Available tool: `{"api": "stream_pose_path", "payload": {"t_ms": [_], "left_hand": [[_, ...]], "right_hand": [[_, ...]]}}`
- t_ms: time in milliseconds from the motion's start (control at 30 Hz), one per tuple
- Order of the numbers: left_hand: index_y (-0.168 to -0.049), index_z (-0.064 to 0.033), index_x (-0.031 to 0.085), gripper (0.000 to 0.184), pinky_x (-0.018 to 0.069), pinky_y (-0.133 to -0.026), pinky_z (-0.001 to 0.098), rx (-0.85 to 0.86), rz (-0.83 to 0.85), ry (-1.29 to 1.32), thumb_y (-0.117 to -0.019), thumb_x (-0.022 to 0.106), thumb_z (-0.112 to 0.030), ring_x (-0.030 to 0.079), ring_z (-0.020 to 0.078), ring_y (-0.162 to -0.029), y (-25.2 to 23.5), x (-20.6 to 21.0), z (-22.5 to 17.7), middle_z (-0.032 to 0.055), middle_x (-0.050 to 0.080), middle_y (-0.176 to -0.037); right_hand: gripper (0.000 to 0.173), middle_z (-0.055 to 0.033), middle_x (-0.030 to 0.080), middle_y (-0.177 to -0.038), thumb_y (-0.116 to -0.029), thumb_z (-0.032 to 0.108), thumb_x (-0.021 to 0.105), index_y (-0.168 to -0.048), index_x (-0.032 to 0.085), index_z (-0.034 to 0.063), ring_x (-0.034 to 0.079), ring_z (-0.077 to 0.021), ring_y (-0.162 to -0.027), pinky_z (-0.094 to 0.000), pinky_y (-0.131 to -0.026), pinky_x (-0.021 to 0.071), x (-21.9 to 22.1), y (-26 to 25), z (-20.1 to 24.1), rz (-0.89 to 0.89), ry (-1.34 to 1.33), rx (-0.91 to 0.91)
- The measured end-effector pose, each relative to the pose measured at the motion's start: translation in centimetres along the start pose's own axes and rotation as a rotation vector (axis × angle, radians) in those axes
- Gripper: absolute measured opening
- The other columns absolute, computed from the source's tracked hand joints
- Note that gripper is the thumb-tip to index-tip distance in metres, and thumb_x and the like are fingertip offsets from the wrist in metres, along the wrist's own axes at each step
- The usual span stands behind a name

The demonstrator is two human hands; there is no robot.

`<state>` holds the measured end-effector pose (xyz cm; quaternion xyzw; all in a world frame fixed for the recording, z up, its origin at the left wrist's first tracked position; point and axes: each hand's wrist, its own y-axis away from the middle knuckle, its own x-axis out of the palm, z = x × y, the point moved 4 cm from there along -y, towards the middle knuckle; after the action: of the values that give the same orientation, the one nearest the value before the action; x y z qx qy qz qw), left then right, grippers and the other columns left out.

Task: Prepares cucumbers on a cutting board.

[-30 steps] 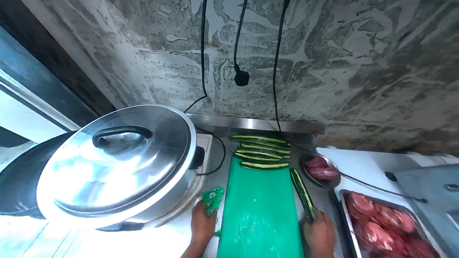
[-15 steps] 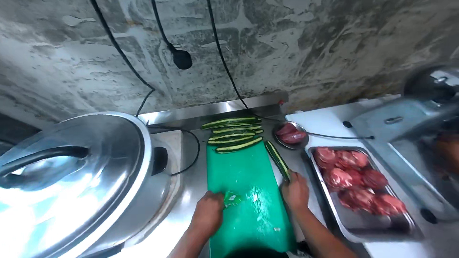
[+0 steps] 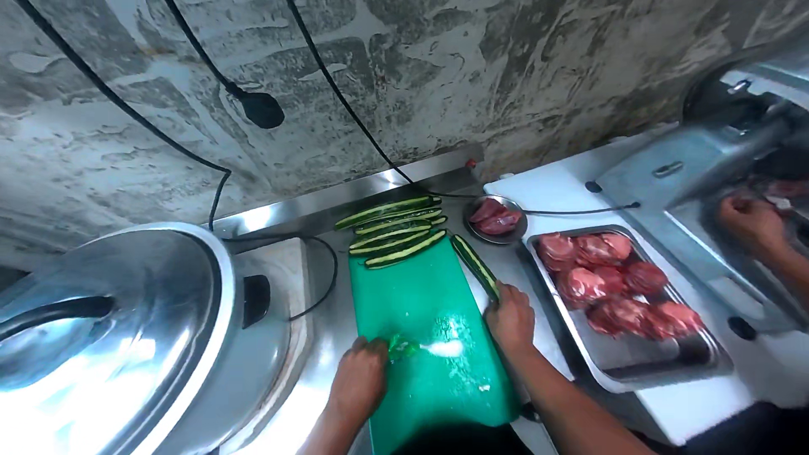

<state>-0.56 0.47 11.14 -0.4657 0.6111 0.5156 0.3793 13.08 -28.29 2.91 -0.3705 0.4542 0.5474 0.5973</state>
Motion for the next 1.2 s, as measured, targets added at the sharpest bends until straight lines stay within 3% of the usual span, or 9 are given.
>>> {"api": "stream_pose_path", "payload": {"t_ms": [267,433,633,700,767,867,1000,1100,1200], "left_hand": [[-0.102,-0.0044,0.075,0.020,0.0579,-0.080,0.0515,-0.208,-0.159,0.171,-0.0843,0.067,-0.011,0.070,0.0348,-0.095,4.4,0.5,6.5,0.0140,0.073,-0.093],[-0.112,0.0031,0.070,0.027,0.0574,-0.097,0.0374,-0.240,-0.655,0.829,-0.0875,0.069,-0.008,0.070,0.0160,-0.104,7.2,5.3,10.1,0.0118,0.074,-0.108],[-0.109,0.0099,0.062,0.029,0.0575,-0.067,0.0347,-0.702,-0.879,0.917,-0.0910,0.074,-0.010,0.066,0.0172,-0.074,9.2,7.5,11.1,0.0190,0.066,-0.096],[-0.130,0.0091,0.051,0.050,0.0592,-0.072,0.0374,-0.729,-0.872,0.916,-0.0901,0.075,-0.010,0.067,0.0223,-0.090,10.7,7.0,10.8,0.0243,0.061,-0.121],[-0.148,0.0086,0.036,0.076,0.0556,-0.087,0.0432,-0.638,-0.920,0.813,-0.0877,0.077,-0.014,0.061,0.0300,-0.116,12.1,6.0,9.8,0.0305,0.048,-0.146],[-0.135,0.0121,0.046,0.065,0.0452,-0.109,0.0484,-0.302,-0.912,0.569,-0.0926,0.073,-0.028,0.048,0.0379,-0.137,11.8,4.3,7.4,0.0359,0.045,-0.146],[-0.117,-0.0154,0.073,0.038,0.0482,-0.106,0.0531,0.017,-0.619,0.332,-0.0984,0.059,-0.045,0.058,0.0308,-0.130,5.7,5.2,3.2,0.0102,0.064,-0.137],[-0.128,-0.0209,0.070,0.048,0.0424,-0.115,0.0510,0.157,-0.386,0.197,-0.1007,0.051,-0.055,0.047,0.0286,-0.144,1.8,7.7,0.7,0.0034,0.056,-0.150],[-0.144,-0.0161,0.059,0.063,0.0336,-0.121,0.0538,0.188,-0.263,0.151,-0.1039,0.037,-0.059,0.036,0.0301,-0.151,0.5,9.8,-0.8,0.0043,0.046,-0.160]], "right_hand": [[0.044,-0.0156,0.066,-0.129,-0.0914,0.018,0.067,-0.135,0.064,0.0085,0.062,-0.0382,-0.121,-0.0580,-0.095,0.0519,-0.8,-0.5,0.4,0.043,-0.015,0.009],[0.051,-0.0200,0.067,-0.126,-0.0926,0.025,0.068,-0.140,0.056,0.0087,0.066,-0.0392,-0.115,-0.0620,-0.095,0.0521,-1.7,-2.2,0.4,0.291,-0.194,0.146],[0.028,-0.0160,0.068,-0.106,-0.0958,0.015,0.063,-0.120,0.066,0.0010,0.065,-0.0255,-0.094,-0.0465,-0.082,0.0543,-2.4,1.3,0.5,0.461,-0.815,0.263],[0.034,-0.0125,0.069,-0.106,-0.0921,0.015,0.061,-0.124,0.065,0.0046,0.067,-0.0221,-0.093,-0.0441,-0.081,0.0569,-2.7,3.5,0.1,0.509,-0.794,0.114],[0.042,-0.0101,0.071,-0.112,-0.0898,0.016,0.061,-0.131,0.063,0.0110,0.069,-0.0215,-0.098,-0.0470,-0.086,0.0579,-3.2,5.7,0.2,0.590,-0.620,-0.067],[0.053,-0.0106,0.067,-0.131,-0.0891,0.022,0.064,-0.141,0.059,0.0141,0.063,-0.0260,-0.122,-0.0512,-0.105,0.0508,-3.1,8.5,1.5,0.650,-0.276,-0.342],[0.050,-0.0066,0.066,-0.130,-0.0892,0.027,0.065,-0.139,0.063,0.0262,0.058,-0.0304,-0.125,-0.0555,-0.104,0.0456,-0.8,9.8,3.6,0.486,-0.005,-0.727],[0.044,-0.0010,0.064,-0.133,-0.0911,0.029,0.059,-0.134,0.065,0.0340,0.056,-0.0296,-0.128,-0.0601,-0.104,0.0430,0.5,9.9,4.5,0.281,0.056,-0.807],[0.048,0.0048,0.039,-0.164,-0.1040,0.047,0.041,-0.148,0.054,0.0332,0.027,-0.0275,-0.155,-0.0667,-0.121,0.0215,1.9,10.5,3.7,0.371,0.018,-0.756]]}}
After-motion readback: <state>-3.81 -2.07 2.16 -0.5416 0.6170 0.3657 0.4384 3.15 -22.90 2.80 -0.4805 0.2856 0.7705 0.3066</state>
